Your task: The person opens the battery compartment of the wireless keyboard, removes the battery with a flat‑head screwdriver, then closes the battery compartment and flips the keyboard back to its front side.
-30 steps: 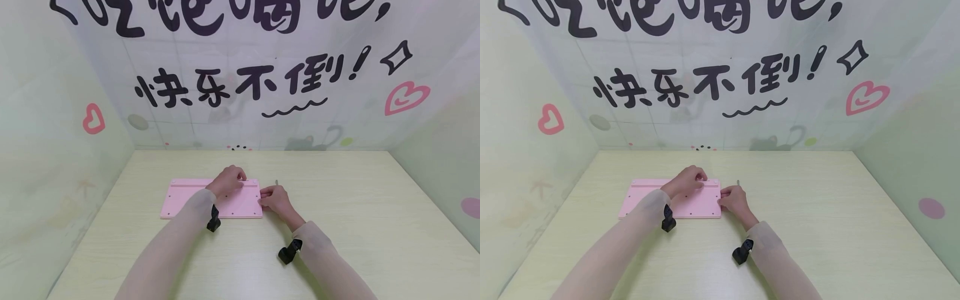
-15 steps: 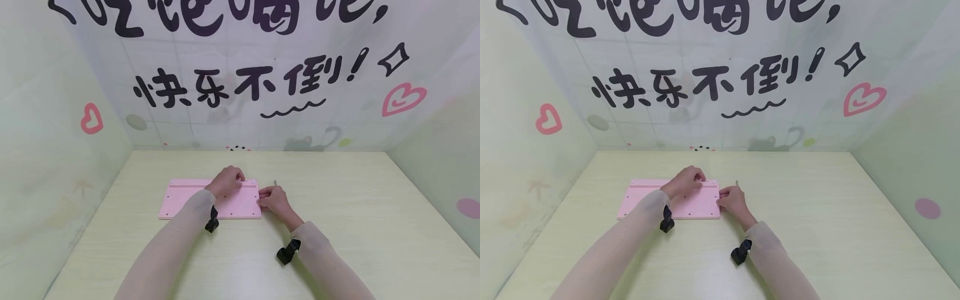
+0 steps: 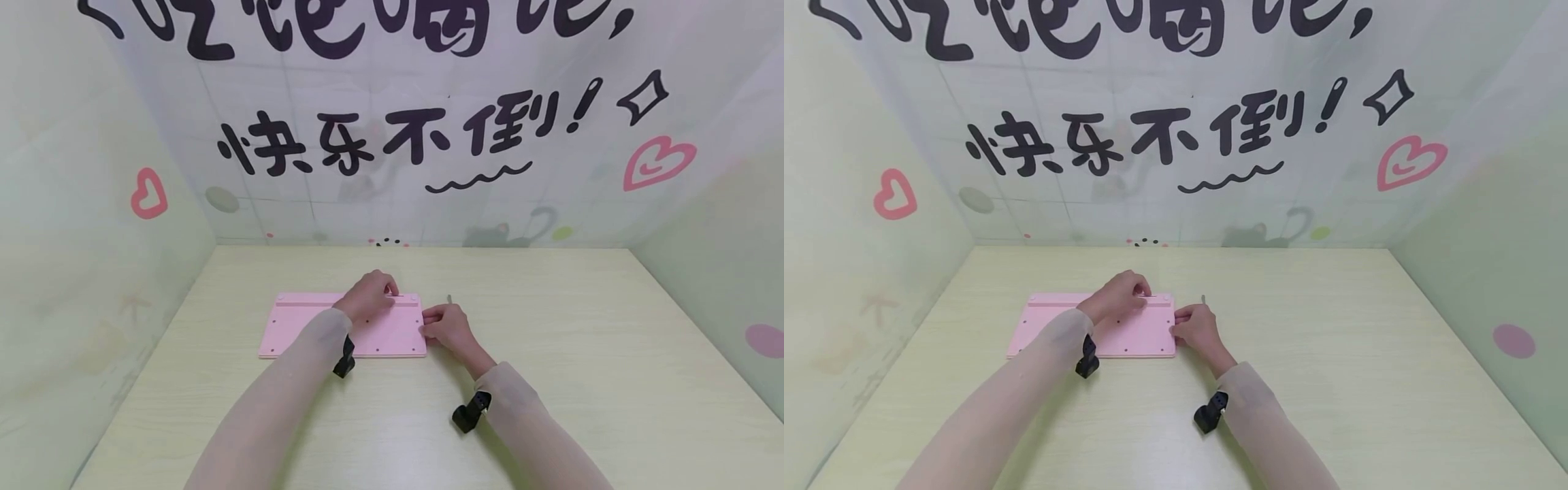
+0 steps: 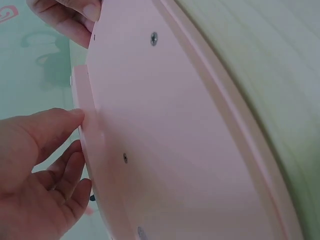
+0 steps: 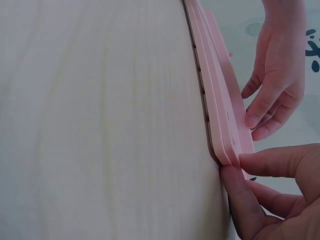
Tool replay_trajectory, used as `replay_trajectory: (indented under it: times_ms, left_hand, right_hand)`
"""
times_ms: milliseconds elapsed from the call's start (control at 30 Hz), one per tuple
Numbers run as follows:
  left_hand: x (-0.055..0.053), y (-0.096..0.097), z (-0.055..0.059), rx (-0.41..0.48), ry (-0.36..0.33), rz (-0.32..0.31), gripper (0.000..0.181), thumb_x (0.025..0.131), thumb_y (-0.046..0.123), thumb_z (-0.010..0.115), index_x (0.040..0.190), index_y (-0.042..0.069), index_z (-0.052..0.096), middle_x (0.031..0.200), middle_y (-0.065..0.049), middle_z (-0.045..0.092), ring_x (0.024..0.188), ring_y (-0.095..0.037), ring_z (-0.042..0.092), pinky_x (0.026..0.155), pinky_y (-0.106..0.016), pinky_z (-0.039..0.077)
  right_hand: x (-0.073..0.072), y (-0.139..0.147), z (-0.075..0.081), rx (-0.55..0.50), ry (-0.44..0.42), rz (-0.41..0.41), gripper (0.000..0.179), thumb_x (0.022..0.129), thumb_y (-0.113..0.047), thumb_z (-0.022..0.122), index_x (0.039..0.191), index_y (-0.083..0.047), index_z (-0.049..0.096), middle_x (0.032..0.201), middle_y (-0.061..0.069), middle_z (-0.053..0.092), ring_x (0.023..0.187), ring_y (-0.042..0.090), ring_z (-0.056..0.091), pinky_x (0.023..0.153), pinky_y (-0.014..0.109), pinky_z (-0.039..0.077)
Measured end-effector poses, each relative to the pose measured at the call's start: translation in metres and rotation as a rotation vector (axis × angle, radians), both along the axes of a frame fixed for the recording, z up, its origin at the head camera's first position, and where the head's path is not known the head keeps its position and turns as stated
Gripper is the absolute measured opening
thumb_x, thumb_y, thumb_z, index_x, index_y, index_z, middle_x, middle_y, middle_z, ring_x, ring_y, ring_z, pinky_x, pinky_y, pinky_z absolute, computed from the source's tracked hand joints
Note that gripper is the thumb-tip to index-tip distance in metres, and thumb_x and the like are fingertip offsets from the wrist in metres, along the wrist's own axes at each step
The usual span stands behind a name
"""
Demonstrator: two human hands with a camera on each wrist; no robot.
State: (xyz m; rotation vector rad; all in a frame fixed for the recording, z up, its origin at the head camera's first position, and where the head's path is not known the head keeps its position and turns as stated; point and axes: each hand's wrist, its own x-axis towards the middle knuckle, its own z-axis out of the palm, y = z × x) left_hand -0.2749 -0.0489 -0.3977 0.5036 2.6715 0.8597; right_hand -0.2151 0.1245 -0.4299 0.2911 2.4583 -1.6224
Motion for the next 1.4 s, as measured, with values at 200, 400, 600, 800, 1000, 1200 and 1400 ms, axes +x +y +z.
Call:
replay_trajectory:
  times_ms: [200, 400, 600, 800, 1000, 1200, 1400]
  left_hand:
    - [-0.004, -0.003, -0.003, 0.017, -0.030, -0.003, 0.012, 0.087, 0.006, 0.061, 0.099, 0.010, 0.063, 0.102, -0.004, 0.050, 0.095, -0.019, 0.046, 0.085, -0.033, 0.039]
    - [-0.007, -0.002, -0.002, 0.010, -0.048, -0.029, 0.014, 0.087, 0.006, 0.061, 0.101, 0.007, 0.063, 0.100, -0.005, 0.050, 0.092, -0.019, 0.045, 0.084, -0.031, 0.039]
    - [-0.007, 0.002, 0.004, -0.039, -0.083, -0.040, 0.016, 0.088, 0.008, 0.060, 0.104, 0.007, 0.061, 0.101, -0.005, 0.052, 0.093, -0.019, 0.046, 0.086, -0.032, 0.039]
    - [-0.007, 0.003, 0.006, -0.100, -0.116, -0.036, 0.018, 0.090, 0.012, 0.057, 0.108, 0.009, 0.059, 0.108, -0.005, 0.050, 0.102, -0.020, 0.044, 0.091, -0.036, 0.036]
    - [-0.005, 0.002, 0.009, -0.154, -0.153, -0.046, 0.023, 0.093, 0.016, 0.052, 0.115, 0.011, 0.055, 0.115, -0.007, 0.044, 0.108, -0.022, 0.039, 0.093, -0.040, 0.034]
    - [-0.009, 0.002, 0.006, -0.194, -0.154, -0.075, 0.029, 0.093, 0.018, 0.051, 0.121, 0.010, 0.054, 0.120, -0.007, 0.044, 0.112, -0.023, 0.038, 0.094, -0.041, 0.034]
    - [-0.010, 0.003, 0.007, -0.199, -0.167, -0.088, 0.031, 0.093, 0.017, 0.051, 0.123, 0.009, 0.054, 0.123, -0.008, 0.044, 0.113, -0.024, 0.036, 0.095, -0.041, 0.032]
  right_hand:
    - [0.000, -0.001, 0.000, 0.001, -0.006, 0.001, 0.027, 0.076, 0.005, 0.069, 0.103, 0.004, 0.064, 0.088, 0.013, 0.061, 0.070, 0.018, 0.059, 0.060, 0.029, 0.053]
    - [0.000, -0.001, 0.002, 0.010, -0.004, 0.003, 0.028, 0.076, 0.005, 0.068, 0.104, 0.005, 0.063, 0.088, 0.013, 0.061, 0.071, 0.018, 0.058, 0.060, 0.029, 0.053]
    - [0.000, 0.000, 0.002, 0.005, -0.002, 0.005, 0.028, 0.076, 0.006, 0.068, 0.103, 0.005, 0.063, 0.087, 0.013, 0.061, 0.070, 0.019, 0.058, 0.060, 0.029, 0.053]
    - [0.000, 0.000, 0.001, 0.009, 0.000, 0.010, 0.028, 0.076, 0.006, 0.068, 0.103, 0.006, 0.063, 0.087, 0.013, 0.060, 0.070, 0.019, 0.058, 0.060, 0.030, 0.053]
    - [-0.001, 0.000, 0.000, 0.002, -0.003, 0.010, 0.028, 0.076, 0.006, 0.067, 0.104, 0.005, 0.063, 0.088, 0.013, 0.061, 0.070, 0.018, 0.058, 0.061, 0.030, 0.053]
    - [-0.003, 0.000, -0.001, -0.021, -0.007, 0.004, 0.028, 0.076, 0.007, 0.067, 0.103, 0.005, 0.063, 0.088, 0.013, 0.060, 0.071, 0.019, 0.058, 0.061, 0.030, 0.053]
    - [-0.002, 0.000, 0.000, -0.005, -0.001, 0.004, 0.028, 0.076, 0.007, 0.067, 0.103, 0.005, 0.063, 0.088, 0.013, 0.060, 0.070, 0.019, 0.058, 0.061, 0.030, 0.053]
